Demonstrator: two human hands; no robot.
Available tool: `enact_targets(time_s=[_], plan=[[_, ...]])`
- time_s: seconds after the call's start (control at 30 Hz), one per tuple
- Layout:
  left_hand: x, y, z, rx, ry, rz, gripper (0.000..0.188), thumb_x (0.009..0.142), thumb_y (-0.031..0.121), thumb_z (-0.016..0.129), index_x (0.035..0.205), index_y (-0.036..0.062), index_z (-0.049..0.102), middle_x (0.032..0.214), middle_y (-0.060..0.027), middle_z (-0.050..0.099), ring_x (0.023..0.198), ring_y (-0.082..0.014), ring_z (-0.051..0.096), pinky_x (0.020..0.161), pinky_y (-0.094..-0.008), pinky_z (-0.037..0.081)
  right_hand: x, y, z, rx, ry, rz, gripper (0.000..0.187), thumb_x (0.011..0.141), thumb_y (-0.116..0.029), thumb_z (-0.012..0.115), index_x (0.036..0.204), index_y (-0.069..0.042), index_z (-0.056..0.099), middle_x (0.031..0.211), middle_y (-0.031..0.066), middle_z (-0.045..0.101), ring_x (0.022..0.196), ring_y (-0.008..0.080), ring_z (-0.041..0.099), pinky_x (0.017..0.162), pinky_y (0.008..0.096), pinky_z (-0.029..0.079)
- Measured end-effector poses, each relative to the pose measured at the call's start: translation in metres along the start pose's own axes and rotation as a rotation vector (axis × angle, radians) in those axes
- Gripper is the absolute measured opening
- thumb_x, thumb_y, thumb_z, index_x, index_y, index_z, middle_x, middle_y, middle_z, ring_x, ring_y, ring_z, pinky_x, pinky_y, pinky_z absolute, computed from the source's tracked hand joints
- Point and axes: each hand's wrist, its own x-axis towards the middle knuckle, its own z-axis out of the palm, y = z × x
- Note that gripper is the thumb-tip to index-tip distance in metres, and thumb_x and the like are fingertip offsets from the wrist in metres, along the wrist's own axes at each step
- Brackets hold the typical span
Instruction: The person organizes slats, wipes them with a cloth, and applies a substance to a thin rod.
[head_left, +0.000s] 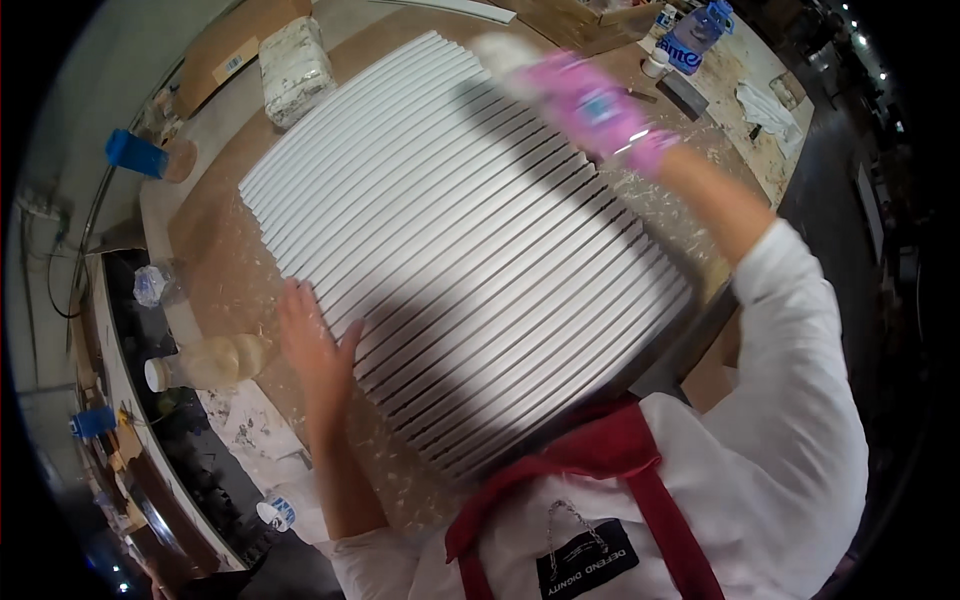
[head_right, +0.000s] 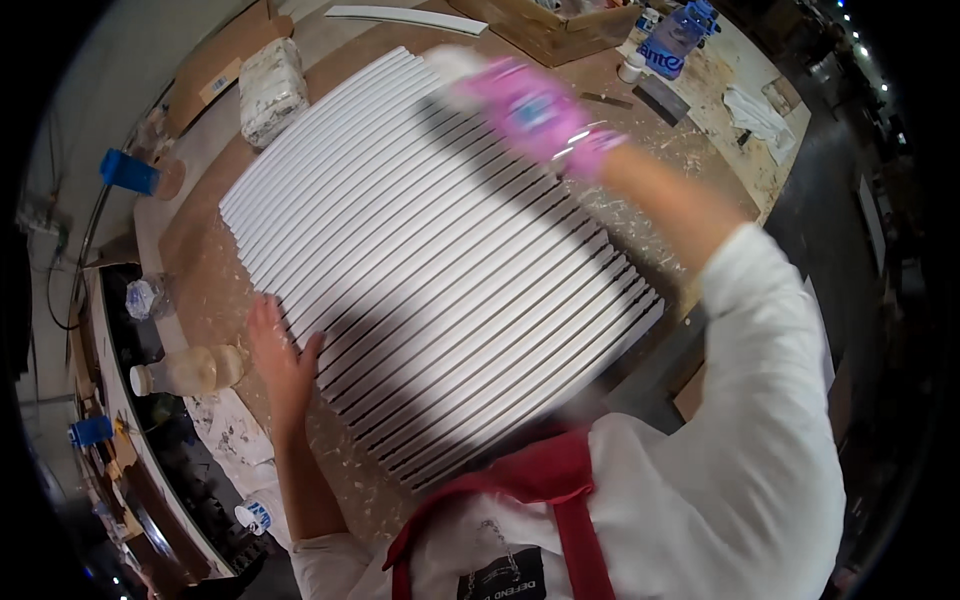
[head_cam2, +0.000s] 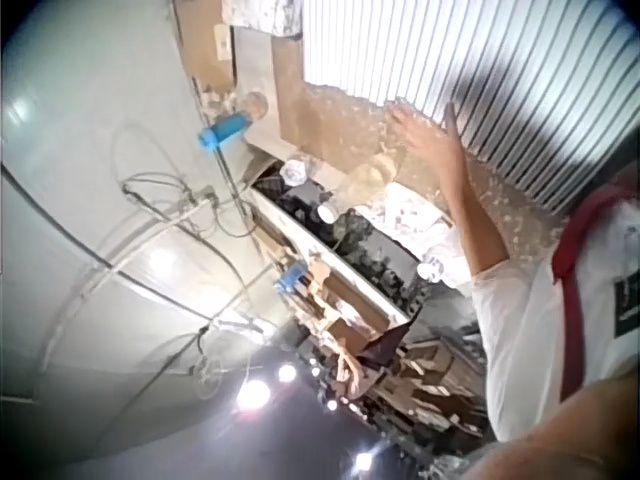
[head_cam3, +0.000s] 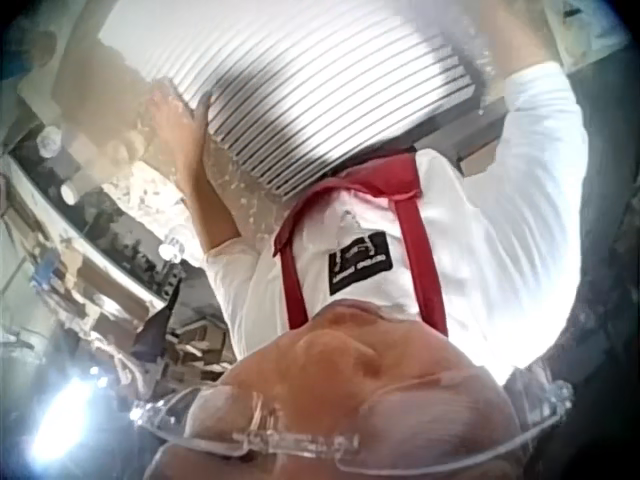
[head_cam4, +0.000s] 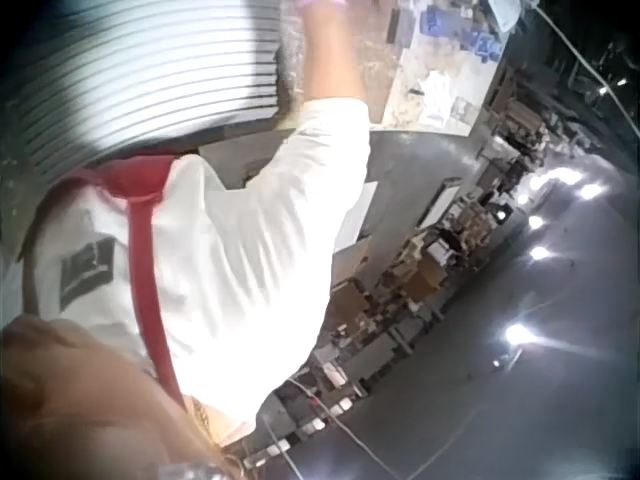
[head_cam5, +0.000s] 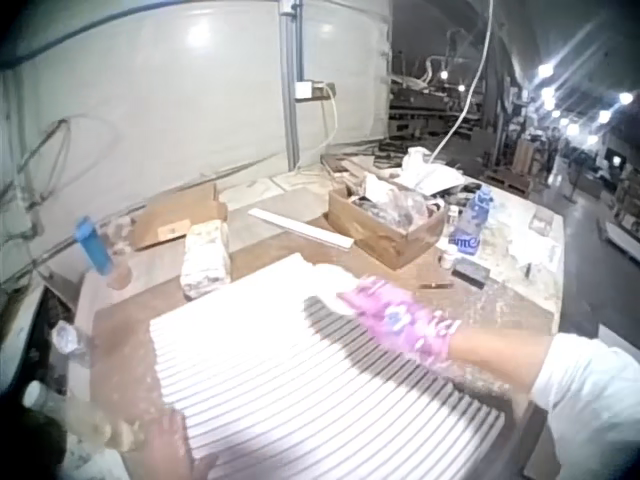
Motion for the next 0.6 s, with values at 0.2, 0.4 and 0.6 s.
enact_targets(time_s=[0.2, 0.4, 0.6], plan=[[0.008, 0.007, 0.006, -0.005, -0.192, -0.083, 0.078, 0.086, 0.034, 0.065, 0.146, -0.0012, 0.029, 0.154, -0.0208, 0.025, 0.139, -0.0450, 0.023, 0.111, -0.0530, 0.024, -0.012, -0.035, 0.127, 1.122, 0.028, 0.336, 0.021, 0.088, -0.014, 0.066, 0.106, -0.004, 0.064, 0.103, 0.0093, 0.062, 0.094, 0.0206, 0.060, 0.081, 0.0300, 0.051], [0.009, 0.005, 0.016, -0.109, -0.157, -0.059, 0.075, 0.089, 0.031, 0.062, 0.148, -0.0002, 0.027, 0.156, -0.0189, 0.022, 0.142, -0.0424, 0.019, 0.115, -0.0478, 0.021, -0.049, 0.112, -0.015, 0.334, 0.090, 0.607, 0.019, 0.095, -0.018, 0.055, 0.107, -0.006, 0.063, 0.098, 0.0060, 0.063, 0.088, 0.0194, 0.061, 0.077, 0.0281, 0.054], [0.010, 0.009, 0.008, -0.086, -0.200, -0.106, 0.075, 0.088, 0.031, 0.061, 0.147, -0.0010, 0.027, 0.156, -0.0187, 0.021, 0.142, -0.0429, 0.018, 0.115, -0.0474, 0.020, -0.011, -0.030, 0.081, 0.358, -0.189, 0.266, 0.032, 0.100, -0.026, 0.048, 0.125, -0.007, 0.055, 0.103, 0.0097, 0.065, 0.097, 0.0182, 0.061, 0.076, 0.0311, 0.054]])
